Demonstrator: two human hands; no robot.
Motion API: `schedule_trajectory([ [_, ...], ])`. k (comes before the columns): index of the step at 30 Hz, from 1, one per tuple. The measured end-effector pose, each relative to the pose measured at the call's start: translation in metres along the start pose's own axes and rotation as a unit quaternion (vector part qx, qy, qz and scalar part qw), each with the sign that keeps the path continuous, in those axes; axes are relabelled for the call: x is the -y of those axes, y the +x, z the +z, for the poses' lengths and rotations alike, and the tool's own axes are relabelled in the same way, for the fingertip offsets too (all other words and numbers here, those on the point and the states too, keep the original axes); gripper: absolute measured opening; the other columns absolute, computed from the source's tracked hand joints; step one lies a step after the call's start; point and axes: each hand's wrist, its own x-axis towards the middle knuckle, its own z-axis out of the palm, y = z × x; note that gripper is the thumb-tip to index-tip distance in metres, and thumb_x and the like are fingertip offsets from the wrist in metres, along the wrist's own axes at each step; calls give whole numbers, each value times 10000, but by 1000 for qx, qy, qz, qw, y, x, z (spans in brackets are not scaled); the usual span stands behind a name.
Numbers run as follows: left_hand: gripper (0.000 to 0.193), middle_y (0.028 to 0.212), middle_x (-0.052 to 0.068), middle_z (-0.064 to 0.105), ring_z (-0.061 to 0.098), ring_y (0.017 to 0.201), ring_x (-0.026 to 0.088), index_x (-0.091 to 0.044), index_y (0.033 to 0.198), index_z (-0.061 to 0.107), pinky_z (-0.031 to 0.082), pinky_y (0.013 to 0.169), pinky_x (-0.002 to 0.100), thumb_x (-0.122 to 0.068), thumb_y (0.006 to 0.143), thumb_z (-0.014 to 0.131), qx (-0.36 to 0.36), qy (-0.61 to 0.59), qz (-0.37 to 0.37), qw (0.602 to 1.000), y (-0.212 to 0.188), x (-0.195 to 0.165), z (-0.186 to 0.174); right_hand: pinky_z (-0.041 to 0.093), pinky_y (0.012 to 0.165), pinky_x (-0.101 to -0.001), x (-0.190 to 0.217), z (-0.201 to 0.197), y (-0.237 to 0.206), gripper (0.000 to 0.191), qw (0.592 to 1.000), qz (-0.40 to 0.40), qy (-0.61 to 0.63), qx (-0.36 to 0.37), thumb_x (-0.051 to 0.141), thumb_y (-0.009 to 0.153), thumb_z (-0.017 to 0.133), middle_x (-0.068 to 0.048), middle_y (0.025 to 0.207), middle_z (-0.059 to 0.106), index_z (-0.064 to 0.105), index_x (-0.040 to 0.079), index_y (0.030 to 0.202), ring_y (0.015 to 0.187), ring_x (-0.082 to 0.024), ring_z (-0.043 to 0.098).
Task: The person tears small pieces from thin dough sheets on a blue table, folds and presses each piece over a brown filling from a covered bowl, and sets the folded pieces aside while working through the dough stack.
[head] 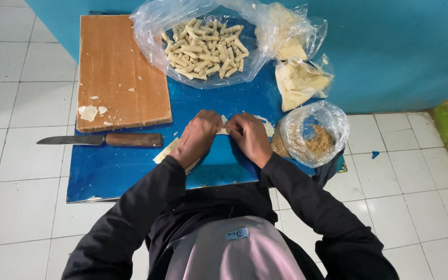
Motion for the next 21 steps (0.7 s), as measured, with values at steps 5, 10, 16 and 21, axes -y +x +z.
schedule_trajectory([
  [5, 81, 929, 163, 576, 590, 904, 396, -12, 905, 578, 475, 736, 465, 40, 862, 623, 26, 17, -3, 1000, 5, -3, -3, 425, 813, -439, 4, -1, -8, 83, 991, -108, -75, -36, 143, 927, 724, -81, 932, 678, 728, 71, 969, 919, -313, 610],
  [10, 138, 988, 179, 560, 616, 873, 398, 4, 883, 590, 490, 710, 459, 3, 820, 713, 36, -42, -23, 998, 3, -9, -8, 425, 829, -449, 6, -3, -5, 95, 988, -125, -91, -21, 162, 937, 729, -88, 931, 675, 714, 70, 958, 926, -318, 609],
  [16, 134, 975, 153, 571, 633, 871, 374, 7, 866, 592, 508, 727, 442, -1, 851, 725, 49, -74, -60, 994, 9, -4, -7, 440, 834, -452, 3, -3, -3, 144, 988, -133, -70, -24, 194, 912, 740, -84, 911, 678, 710, 65, 967, 901, -306, 614],
  [21, 192, 981, 148, 579, 637, 853, 374, 13, 921, 602, 500, 696, 443, -60, 822, 750, 73, -84, -73, 991, 12, 5, -11, 435, 805, -440, 0, -2, 0, 118, 987, -127, -97, -18, 183, 927, 738, -86, 905, 672, 710, 70, 946, 912, -307, 614],
])
